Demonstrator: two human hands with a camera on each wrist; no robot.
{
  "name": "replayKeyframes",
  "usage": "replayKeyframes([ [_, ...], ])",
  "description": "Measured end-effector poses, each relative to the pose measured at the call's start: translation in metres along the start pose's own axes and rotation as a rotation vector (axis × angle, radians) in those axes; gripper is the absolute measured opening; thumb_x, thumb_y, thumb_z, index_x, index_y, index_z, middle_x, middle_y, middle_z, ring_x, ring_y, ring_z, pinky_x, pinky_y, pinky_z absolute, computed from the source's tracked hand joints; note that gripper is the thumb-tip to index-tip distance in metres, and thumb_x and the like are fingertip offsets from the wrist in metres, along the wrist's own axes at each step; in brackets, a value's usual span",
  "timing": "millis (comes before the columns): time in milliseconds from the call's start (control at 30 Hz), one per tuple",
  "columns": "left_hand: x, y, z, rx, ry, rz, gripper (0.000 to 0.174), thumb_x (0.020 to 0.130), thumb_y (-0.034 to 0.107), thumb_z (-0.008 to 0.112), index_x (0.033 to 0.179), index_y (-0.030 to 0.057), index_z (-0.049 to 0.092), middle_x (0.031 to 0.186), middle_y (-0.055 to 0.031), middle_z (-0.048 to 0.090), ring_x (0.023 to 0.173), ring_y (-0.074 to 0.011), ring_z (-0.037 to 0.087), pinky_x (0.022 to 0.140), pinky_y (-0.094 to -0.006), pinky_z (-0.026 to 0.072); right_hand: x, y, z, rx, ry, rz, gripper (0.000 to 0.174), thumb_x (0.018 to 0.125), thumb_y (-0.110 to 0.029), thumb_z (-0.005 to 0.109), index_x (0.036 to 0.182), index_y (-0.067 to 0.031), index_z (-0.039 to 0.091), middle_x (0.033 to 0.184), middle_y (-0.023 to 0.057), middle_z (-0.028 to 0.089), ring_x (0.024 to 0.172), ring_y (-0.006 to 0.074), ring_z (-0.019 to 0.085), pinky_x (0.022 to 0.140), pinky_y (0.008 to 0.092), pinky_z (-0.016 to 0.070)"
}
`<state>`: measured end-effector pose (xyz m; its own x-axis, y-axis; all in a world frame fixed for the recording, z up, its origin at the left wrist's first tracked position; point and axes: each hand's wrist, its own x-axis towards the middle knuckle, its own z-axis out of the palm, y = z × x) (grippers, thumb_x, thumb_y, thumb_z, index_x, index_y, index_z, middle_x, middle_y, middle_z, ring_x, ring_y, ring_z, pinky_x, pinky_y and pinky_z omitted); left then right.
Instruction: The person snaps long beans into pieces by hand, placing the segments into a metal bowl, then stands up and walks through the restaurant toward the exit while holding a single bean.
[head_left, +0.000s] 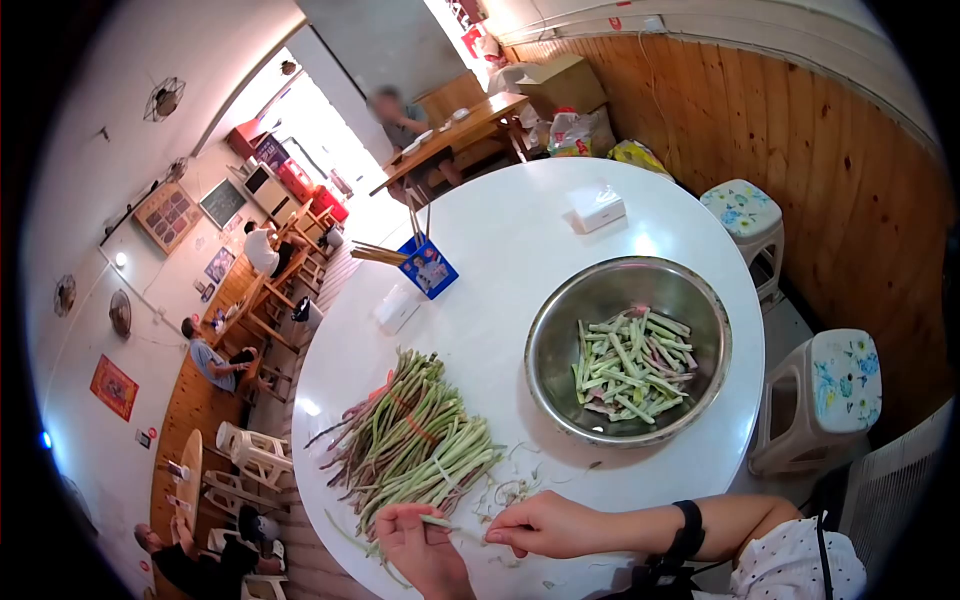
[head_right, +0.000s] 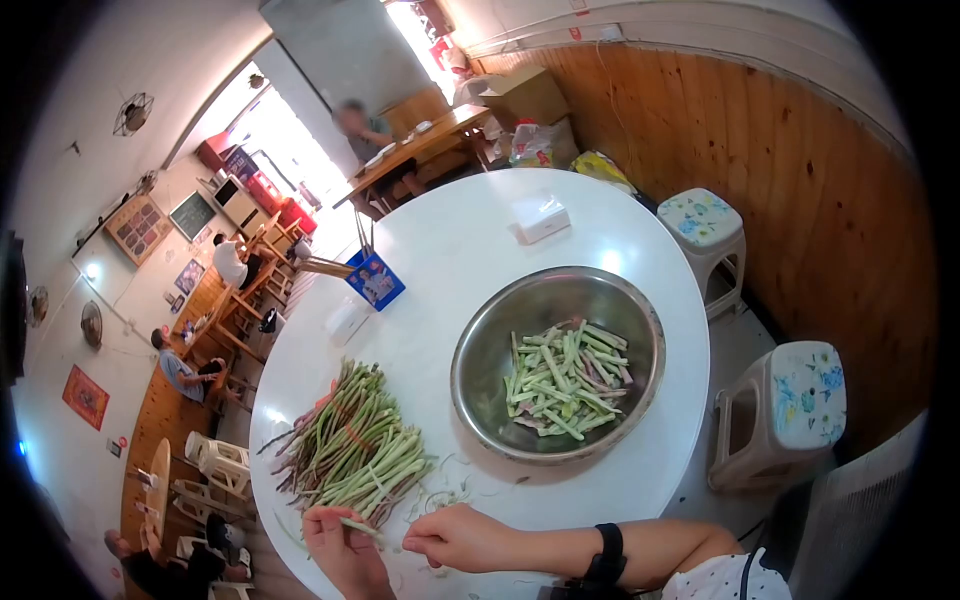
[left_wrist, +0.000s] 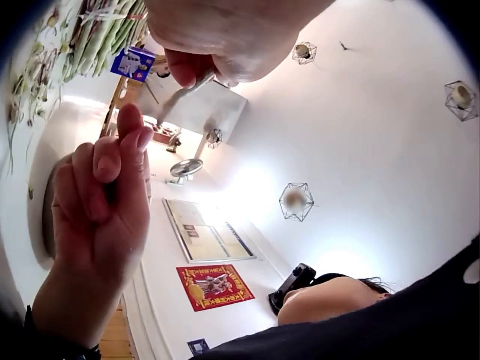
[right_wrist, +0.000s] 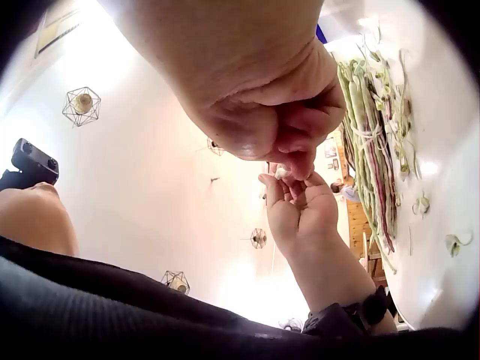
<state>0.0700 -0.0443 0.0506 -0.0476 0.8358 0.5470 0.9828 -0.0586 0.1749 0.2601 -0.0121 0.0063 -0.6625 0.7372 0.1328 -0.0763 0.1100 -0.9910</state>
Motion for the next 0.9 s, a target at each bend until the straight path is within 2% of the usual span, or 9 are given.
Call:
replayKeyframes([
  [100,0.004,0.010,-0.008,-0.353,0.036,-0.033,0.012,0.092,0.011,0.059,0.091,-0.0007,0.060,0.087,-0.0143,0.059,0.085,-0.0314,0.057,0.082,-0.0387,0.0460,0.000,0.000,0.006,0.090,0.043,-0.001,0.029,0.099,-0.030,0.056,0.094,-0.0023,0.065,0.070,0.0081,0.066,0.063,0.0209,0.063,0.064,0.0344,0.0500],
  [200,0.001,0.032,-0.004,-0.898,0.113,-0.492,0.012,0.094,0.010,0.057,0.091,-0.0009,0.059,0.087,-0.0156,0.057,0.088,-0.0353,0.055,0.085,-0.0427,0.0437,-0.002,-0.006,0.006,0.091,0.037,0.012,0.030,0.099,-0.031,0.055,0.090,-0.0031,0.064,0.070,0.0084,0.066,0.064,0.0232,0.064,0.064,0.0357,0.0501],
  [300,-0.003,0.021,0.022,-1.143,0.236,-0.437,0.017,0.095,0.013,0.061,0.105,0.0017,0.056,0.093,-0.0112,0.062,0.080,-0.0214,0.062,0.069,-0.0318,0.0514,-0.003,-0.004,0.004,-0.097,0.136,-0.072,0.032,0.098,-0.033,0.054,0.087,-0.0040,0.063,0.072,0.0116,0.066,0.066,0.0298,0.064,0.063,0.0391,0.0500],
  [400,0.005,0.021,0.018,-0.213,0.295,0.180,0.014,0.091,0.010,0.062,0.101,0.0010,0.062,0.094,-0.0120,0.061,0.086,-0.0274,0.060,0.076,-0.0380,0.0483,-0.003,-0.006,0.002,-0.262,0.306,-0.101,0.035,0.098,-0.035,0.053,0.085,-0.0043,0.062,0.073,0.0150,0.065,0.070,0.0360,0.064,0.063,0.0430,0.0493],
  [500,0.005,0.022,0.013,-0.147,0.144,0.439,0.010,0.088,0.008,0.063,0.094,0.0010,0.066,0.092,-0.0124,0.060,0.090,-0.0319,0.057,0.084,-0.0423,0.0439,-0.003,-0.010,-0.005,-0.178,0.362,-0.089,0.036,0.098,-0.036,0.053,0.083,-0.0047,0.061,0.072,0.0137,0.064,0.069,0.0343,0.063,0.062,0.0426,0.0487],
  [600,-0.011,0.010,0.018,-0.351,-0.031,0.223,0.011,0.088,0.010,0.063,0.094,0.0012,0.064,0.093,-0.0134,0.059,0.085,-0.0325,0.055,0.082,-0.0397,0.0432,-0.002,-0.012,-0.010,-0.136,0.295,-0.063,0.035,0.100,-0.035,0.053,0.082,-0.0056,0.061,0.067,0.0077,0.064,0.064,0.0258,0.064,0.061,0.0378,0.0487],
  [700,-0.010,-0.001,0.015,-0.357,-0.058,0.309,0.008,0.093,0.008,0.059,0.098,0.0025,0.061,0.090,-0.0117,0.059,0.081,-0.0261,0.055,0.076,-0.0341,0.0435,-0.001,-0.011,-0.012,-0.171,0.211,-0.091,0.036,0.101,-0.035,0.052,0.084,-0.0055,0.063,0.070,0.0080,0.065,0.065,0.0253,0.064,0.062,0.0372,0.0487],
  [800,-0.016,0.009,0.006,-0.311,-0.075,0.208,0.011,0.095,0.009,0.055,0.096,-0.0004,0.061,0.088,-0.0128,0.058,0.085,-0.0272,0.056,0.085,-0.0388,0.0444,-0.001,-0.010,-0.013,-0.222,0.152,-0.154,0.036,0.102,-0.034,0.049,0.085,-0.0054,0.063,0.071,0.0076,0.066,0.066,0.0240,0.064,0.063,0.0361,0.0485],
  [900,-0.021,-0.004,0.009,-0.460,-0.066,0.225,0.013,0.097,0.009,0.055,0.101,-0.0001,0.063,0.091,-0.0098,0.059,0.083,-0.0173,0.054,0.080,-0.0317,0.0438,-0.003,-0.012,-0.012,-0.139,0.101,-0.170,0.037,0.102,-0.034,0.047,0.087,-0.0048,0.062,0.071,0.0077,0.064,0.066,0.0236,0.062,0.063,0.0363,0.0479],
])
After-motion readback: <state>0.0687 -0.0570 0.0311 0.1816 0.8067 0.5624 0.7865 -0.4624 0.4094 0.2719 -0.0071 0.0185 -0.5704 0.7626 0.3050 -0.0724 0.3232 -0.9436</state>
